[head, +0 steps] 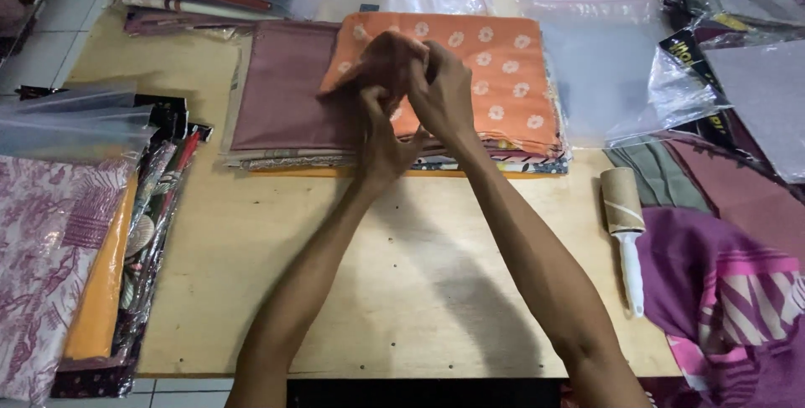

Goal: The person unfolds a piece of orange patterned fabric on a table and uses a lint roller to clean the surface thoroughly before preparing it for packing.

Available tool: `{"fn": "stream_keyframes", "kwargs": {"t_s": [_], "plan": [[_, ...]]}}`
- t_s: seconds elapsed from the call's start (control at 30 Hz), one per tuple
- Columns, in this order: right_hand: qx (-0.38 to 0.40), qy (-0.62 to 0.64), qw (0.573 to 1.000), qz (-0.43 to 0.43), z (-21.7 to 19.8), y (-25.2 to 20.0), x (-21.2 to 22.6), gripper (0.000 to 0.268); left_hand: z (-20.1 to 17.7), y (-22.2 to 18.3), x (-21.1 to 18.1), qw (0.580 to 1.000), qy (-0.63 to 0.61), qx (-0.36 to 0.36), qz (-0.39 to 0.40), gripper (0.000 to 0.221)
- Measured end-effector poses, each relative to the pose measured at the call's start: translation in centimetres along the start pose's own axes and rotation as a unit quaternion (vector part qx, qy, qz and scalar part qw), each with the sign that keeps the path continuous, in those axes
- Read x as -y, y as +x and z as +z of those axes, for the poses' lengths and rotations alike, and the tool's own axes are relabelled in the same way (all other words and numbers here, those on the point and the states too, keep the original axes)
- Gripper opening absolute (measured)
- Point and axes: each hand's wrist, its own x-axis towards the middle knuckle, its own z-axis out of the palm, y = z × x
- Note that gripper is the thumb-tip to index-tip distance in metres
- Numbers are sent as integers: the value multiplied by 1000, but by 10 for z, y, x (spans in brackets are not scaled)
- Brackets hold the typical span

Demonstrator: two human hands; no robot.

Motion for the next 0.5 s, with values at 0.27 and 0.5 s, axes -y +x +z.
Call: {"fn": "stream_keyframes", "kwargs": {"t_s": [0.27,0.5], "plan": [[23,150,978,-145,-53,-32,123,19,-29,29,-20,995,22,-62,70,17],[-241,178,919,-258,-154,-50,134,14,-43,28,-35,984,9,70,-161,29]]}}
